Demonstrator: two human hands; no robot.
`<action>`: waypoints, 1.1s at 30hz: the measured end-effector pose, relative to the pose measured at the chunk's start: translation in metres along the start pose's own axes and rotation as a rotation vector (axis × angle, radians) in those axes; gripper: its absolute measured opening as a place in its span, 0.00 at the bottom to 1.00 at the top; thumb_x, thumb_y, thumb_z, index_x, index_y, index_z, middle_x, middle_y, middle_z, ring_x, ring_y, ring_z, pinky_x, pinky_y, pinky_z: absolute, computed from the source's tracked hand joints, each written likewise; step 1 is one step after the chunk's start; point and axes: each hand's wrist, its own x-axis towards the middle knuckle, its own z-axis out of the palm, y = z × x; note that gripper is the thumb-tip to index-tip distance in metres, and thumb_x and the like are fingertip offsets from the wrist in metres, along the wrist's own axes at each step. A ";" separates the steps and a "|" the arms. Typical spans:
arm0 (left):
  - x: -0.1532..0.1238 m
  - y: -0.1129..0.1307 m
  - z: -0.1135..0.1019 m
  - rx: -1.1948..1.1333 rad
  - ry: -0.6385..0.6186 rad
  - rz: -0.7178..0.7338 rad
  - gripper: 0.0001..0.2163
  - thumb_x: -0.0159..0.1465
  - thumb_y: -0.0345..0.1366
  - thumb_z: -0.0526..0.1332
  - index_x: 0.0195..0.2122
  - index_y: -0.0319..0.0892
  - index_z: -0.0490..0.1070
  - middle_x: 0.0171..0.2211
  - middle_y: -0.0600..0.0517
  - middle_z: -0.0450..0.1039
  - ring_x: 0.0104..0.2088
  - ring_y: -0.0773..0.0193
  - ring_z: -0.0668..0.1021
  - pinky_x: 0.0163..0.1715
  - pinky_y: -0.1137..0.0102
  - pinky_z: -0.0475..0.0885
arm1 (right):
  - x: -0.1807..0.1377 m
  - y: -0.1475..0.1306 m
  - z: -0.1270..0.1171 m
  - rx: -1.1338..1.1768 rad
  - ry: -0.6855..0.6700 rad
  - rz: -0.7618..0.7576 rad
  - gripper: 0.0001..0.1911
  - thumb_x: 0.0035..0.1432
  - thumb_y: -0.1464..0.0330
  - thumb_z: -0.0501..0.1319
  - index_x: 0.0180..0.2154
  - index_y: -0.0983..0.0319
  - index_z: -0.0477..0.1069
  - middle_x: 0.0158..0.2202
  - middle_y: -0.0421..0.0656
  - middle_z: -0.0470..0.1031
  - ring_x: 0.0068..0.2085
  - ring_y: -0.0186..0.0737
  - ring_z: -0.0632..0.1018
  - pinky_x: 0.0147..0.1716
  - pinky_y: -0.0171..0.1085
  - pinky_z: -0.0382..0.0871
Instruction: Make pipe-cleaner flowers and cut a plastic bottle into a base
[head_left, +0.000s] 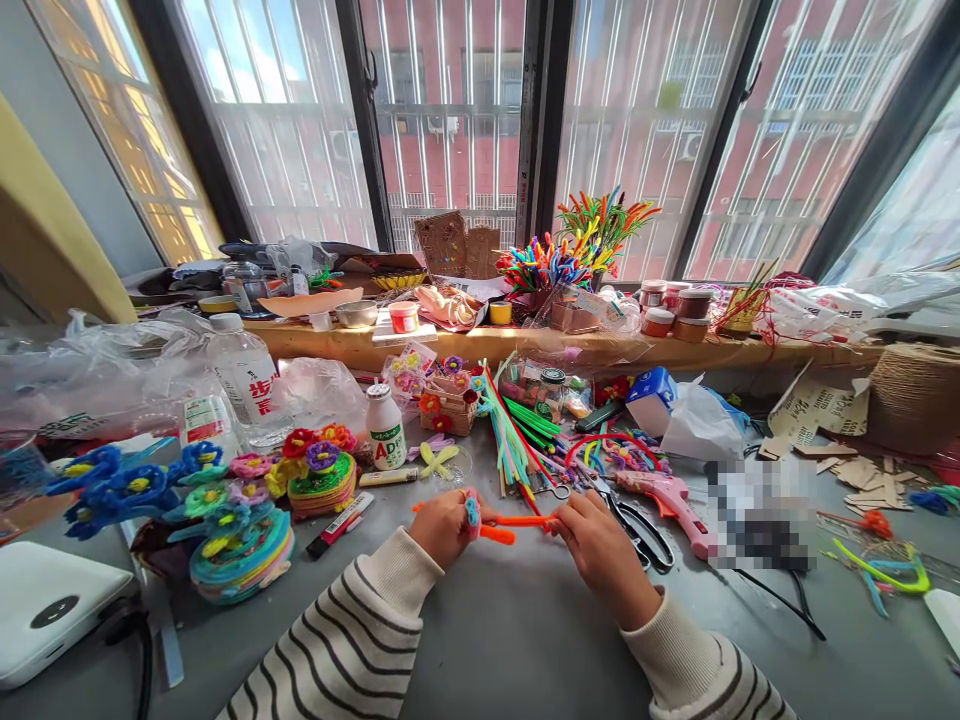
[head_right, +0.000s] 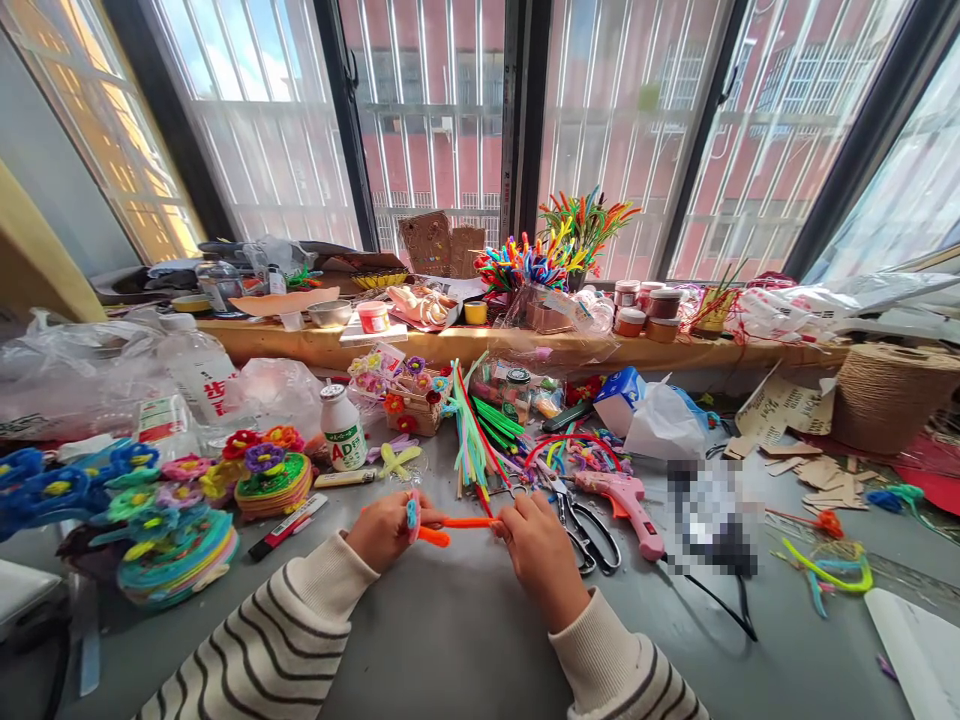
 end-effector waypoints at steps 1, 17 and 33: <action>0.000 0.001 0.000 -0.006 -0.007 0.000 0.12 0.52 0.28 0.49 0.24 0.41 0.73 0.28 0.49 0.72 0.28 0.67 0.73 0.28 0.73 0.69 | 0.000 0.000 -0.001 -0.018 -0.012 0.001 0.13 0.56 0.68 0.47 0.24 0.62 0.64 0.25 0.42 0.64 0.29 0.38 0.64 0.28 0.34 0.58; 0.001 -0.001 -0.005 0.226 0.071 -0.090 0.12 0.52 0.28 0.48 0.26 0.39 0.71 0.24 0.50 0.72 0.23 0.66 0.73 0.24 0.72 0.70 | 0.002 0.003 -0.004 0.009 0.019 -0.042 0.12 0.56 0.68 0.47 0.25 0.62 0.65 0.29 0.44 0.68 0.32 0.39 0.67 0.31 0.36 0.59; 0.002 0.004 -0.004 0.194 0.179 -0.001 0.10 0.51 0.27 0.49 0.25 0.40 0.70 0.25 0.51 0.72 0.27 0.66 0.74 0.28 0.72 0.69 | 0.003 0.010 -0.016 0.724 -0.221 0.474 0.20 0.51 0.55 0.46 0.20 0.63 0.61 0.16 0.34 0.53 0.20 0.30 0.57 0.20 0.31 0.50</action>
